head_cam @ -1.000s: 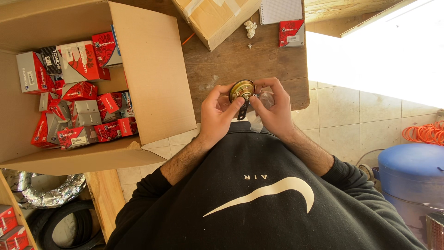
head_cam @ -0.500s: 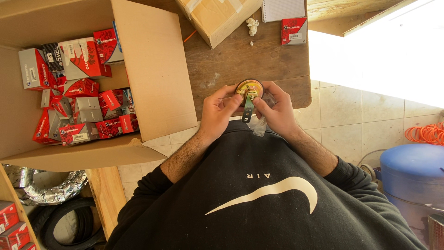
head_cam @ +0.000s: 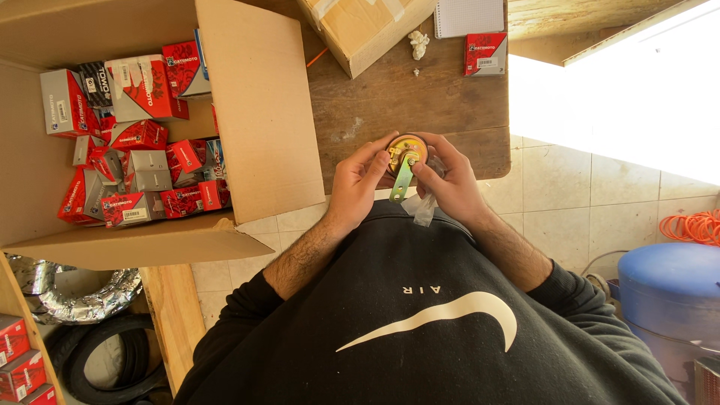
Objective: The person removes a small mechanical component from its box and plastic wrapping, handles the part, and returns it to the box before placing the box on a shelf alongside several similar boxes.
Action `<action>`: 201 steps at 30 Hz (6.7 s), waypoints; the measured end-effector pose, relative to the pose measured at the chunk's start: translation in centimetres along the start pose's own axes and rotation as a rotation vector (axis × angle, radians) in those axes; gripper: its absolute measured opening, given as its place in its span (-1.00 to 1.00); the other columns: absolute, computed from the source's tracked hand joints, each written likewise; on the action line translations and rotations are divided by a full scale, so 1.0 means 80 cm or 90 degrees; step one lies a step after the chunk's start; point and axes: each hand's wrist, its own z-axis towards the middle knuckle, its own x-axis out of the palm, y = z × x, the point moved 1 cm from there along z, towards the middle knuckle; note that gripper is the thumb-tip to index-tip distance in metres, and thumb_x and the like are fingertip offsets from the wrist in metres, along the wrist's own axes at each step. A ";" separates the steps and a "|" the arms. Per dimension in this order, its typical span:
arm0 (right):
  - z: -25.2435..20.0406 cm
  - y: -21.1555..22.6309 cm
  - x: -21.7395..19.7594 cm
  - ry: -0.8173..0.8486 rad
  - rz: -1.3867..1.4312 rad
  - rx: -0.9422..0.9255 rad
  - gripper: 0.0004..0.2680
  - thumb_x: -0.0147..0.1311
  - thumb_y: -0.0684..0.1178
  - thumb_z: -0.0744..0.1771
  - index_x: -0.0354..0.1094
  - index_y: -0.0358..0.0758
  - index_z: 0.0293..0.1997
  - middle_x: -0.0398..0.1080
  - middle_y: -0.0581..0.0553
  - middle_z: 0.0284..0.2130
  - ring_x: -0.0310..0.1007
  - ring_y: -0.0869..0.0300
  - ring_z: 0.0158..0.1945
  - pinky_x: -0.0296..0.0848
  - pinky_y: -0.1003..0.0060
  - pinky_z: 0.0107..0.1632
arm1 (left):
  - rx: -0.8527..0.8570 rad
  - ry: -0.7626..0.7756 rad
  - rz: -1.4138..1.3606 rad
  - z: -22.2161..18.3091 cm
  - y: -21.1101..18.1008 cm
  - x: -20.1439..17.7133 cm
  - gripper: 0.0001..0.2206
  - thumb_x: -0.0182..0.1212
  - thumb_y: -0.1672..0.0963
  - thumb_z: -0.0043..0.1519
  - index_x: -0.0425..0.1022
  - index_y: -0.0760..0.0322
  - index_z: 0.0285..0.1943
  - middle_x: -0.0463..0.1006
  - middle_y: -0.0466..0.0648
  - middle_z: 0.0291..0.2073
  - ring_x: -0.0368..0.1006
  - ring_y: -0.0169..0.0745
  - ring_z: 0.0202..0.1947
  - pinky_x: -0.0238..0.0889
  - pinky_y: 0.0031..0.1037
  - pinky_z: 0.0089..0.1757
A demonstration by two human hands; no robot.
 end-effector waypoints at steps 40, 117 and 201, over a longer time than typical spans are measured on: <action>0.042 -0.032 -0.038 0.065 0.136 0.224 -0.35 0.40 -0.08 0.45 0.07 -0.16 0.79 0.54 -0.40 0.36 0.81 -0.08 0.17 0.92 -0.05 0.08 | -0.230 0.120 -0.050 -0.010 0.047 -0.044 -0.30 0.93 0.15 0.16 0.75 0.31 0.54 0.64 -0.10 0.05 0.62 -0.32 0.11 0.60 -0.46 0.08; 0.026 0.003 0.004 -0.161 -0.207 -0.118 -0.72 0.00 -0.02 0.65 0.77 -0.22 0.23 0.81 -0.20 0.01 0.68 0.17 0.20 0.59 -0.04 0.38 | -0.043 -0.025 0.003 0.010 0.056 0.013 -0.68 0.61 0.09 0.51 0.71 0.25 0.39 0.78 -0.08 0.04 0.69 -0.29 0.14 0.70 -0.33 0.11; 0.020 -0.097 -0.086 -0.189 0.081 0.213 -0.68 0.06 0.07 0.61 0.68 -0.43 0.26 0.64 -0.29 -0.08 0.78 0.00 -0.05 0.80 0.20 -0.25 | -0.251 0.149 0.698 0.057 0.357 -0.023 -0.74 0.72 -0.08 0.22 0.85 -0.10 -0.02 0.34 -0.15 0.19 0.43 0.23 0.33 0.36 0.05 0.29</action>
